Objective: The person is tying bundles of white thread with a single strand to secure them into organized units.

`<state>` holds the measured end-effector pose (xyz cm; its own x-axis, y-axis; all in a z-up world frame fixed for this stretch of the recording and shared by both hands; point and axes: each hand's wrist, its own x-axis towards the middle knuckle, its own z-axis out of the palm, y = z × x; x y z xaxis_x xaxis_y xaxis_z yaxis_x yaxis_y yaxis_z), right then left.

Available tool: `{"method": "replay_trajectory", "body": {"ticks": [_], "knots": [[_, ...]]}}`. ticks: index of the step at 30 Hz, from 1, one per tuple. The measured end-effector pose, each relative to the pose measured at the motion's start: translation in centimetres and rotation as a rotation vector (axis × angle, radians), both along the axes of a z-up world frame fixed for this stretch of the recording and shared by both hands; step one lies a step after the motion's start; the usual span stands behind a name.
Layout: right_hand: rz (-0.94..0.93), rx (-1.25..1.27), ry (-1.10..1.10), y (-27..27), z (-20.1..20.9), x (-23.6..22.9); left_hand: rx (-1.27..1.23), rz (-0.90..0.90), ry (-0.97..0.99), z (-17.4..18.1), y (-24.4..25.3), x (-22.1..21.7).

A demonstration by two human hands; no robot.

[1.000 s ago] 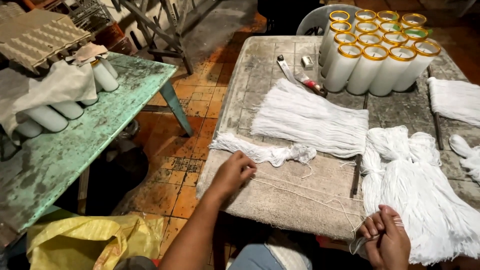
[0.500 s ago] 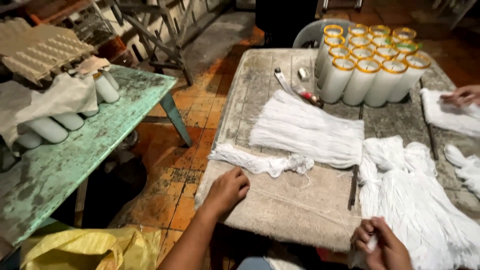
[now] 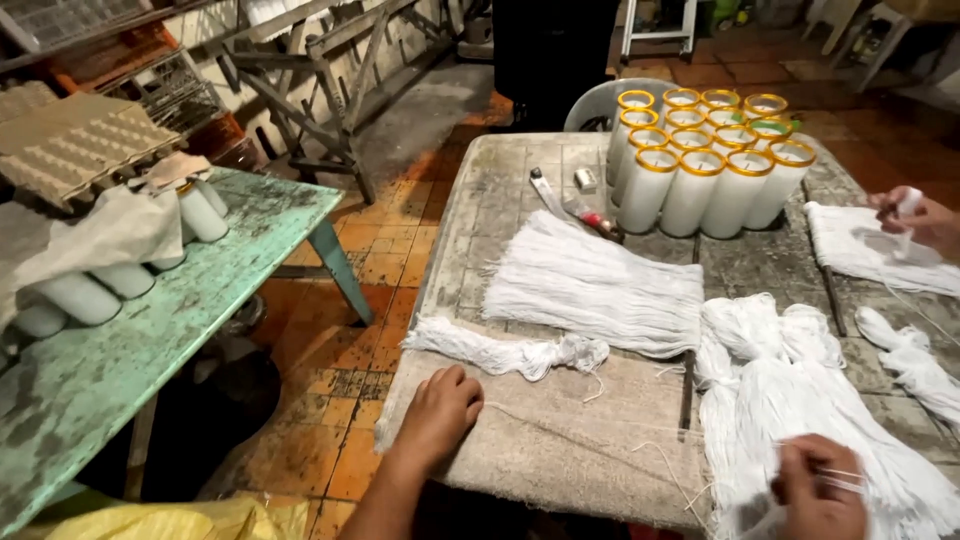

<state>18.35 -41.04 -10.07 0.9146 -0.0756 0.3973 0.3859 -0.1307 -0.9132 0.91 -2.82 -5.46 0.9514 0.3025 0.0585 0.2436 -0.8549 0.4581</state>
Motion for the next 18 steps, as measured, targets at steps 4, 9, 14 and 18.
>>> {"method": "replay_trajectory", "body": {"ticks": [4,9,14,18], "knots": [[0.210,-0.301,-0.031,5.3,-1.7,-2.2,-0.529,0.142,-0.182,1.0,-7.0,1.9],[0.480,-0.426,-0.191,10.0,2.7,-7.5,-1.008,-0.292,-0.351,3.2,-13.9,2.8],[0.295,-0.227,-0.259,10.0,3.3,-7.5,-1.413,-0.179,-0.239,0.8,-13.9,4.2],[0.334,-0.191,-0.288,9.8,5.1,-7.5,-1.526,-0.082,-0.126,0.0,-13.4,4.1]]}}
